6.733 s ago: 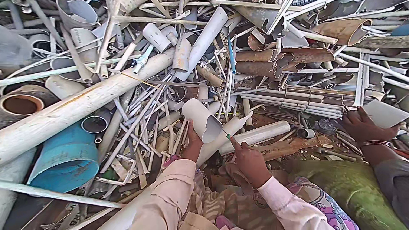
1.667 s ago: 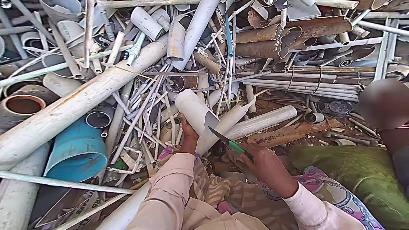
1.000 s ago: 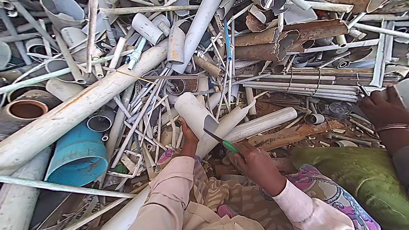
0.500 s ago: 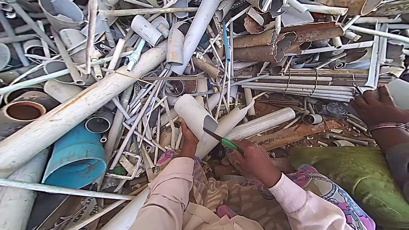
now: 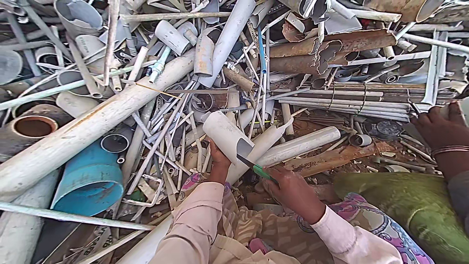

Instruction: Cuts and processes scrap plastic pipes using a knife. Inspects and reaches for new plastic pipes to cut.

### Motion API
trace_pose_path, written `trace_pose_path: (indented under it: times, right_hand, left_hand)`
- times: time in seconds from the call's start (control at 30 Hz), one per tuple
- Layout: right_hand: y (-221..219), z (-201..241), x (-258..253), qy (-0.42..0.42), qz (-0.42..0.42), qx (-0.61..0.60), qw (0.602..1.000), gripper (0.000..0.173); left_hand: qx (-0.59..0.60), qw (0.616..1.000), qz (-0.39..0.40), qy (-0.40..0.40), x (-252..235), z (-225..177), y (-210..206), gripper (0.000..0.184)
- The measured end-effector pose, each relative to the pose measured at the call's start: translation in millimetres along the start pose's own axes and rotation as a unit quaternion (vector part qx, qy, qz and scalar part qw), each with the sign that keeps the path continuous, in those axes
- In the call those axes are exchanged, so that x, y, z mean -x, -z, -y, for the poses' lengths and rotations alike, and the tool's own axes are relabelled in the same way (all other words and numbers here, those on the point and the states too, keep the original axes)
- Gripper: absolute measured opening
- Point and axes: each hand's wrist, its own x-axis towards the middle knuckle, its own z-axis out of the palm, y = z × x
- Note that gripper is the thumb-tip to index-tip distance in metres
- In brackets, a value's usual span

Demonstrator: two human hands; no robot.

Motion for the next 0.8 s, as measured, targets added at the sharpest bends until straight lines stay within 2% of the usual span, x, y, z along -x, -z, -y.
trace_pose_path:
  times: [0.13, 0.23, 0.3, 0.43, 0.47, 0.57, 0.6, 0.7, 0.8]
  right_hand:
    - [-1.4, 4.8, 0.3, -0.016, -0.078, 0.067, 0.995, 0.037]
    - [2.7, 0.2, 1.1, 0.012, -0.031, -0.002, 0.999, 0.038]
    - [-0.3, -4.4, 3.2, 0.04, -0.037, -0.053, 0.997, 0.036]
    - [-8.5, -3.5, 7.3, 0.032, -0.173, 0.031, 0.984, 0.032]
    - [-8.1, -4.3, 7.5, 0.033, -0.174, 0.027, 0.984, 0.032]
    - [-0.4, -8.5, 9.2, 0.064, -0.075, -0.066, 0.993, 0.033]
    - [-0.4, -10.2, 9.1, 0.071, -0.068, -0.085, 0.991, 0.032]
    - [-4.4, -10.0, 8.4, 0.045, -0.15, -0.025, 0.987, 0.032]
    - [2.9, -9.8, 9.0, 0.037, -0.107, -0.036, 0.993, 0.031]
  left_hand:
    - [-0.007, 0.999, -0.011, 0.039, 6.5, -1.7, -6.5, 0.067]
    - [-0.007, 1.0, 0.006, 0.024, 5.6, -0.8, -6.1, 0.069]
    - [-0.002, 1.0, 0.016, 0.013, 5.4, -2.8, -5.9, 0.071]
    - [0.03, 1.0, -0.001, -0.008, 5.0, -8.4, -9.5, 0.071]
    - [0.033, 0.999, 0.003, -0.018, 2.9, -8.5, -8.4, 0.071]
    - [0.021, 0.999, 0.019, -0.035, -1.6, -8.6, -3.9, 0.071]
    - [0.009, 0.999, 0.02, -0.037, -0.8, -9.1, -4.5, 0.069]
    - [0.012, 0.999, 0.04, -0.021, 2.8, -8.0, -4.9, 0.068]
    - [0.017, 0.999, 0.031, -0.003, 5.7, -7.7, -7.8, 0.065]
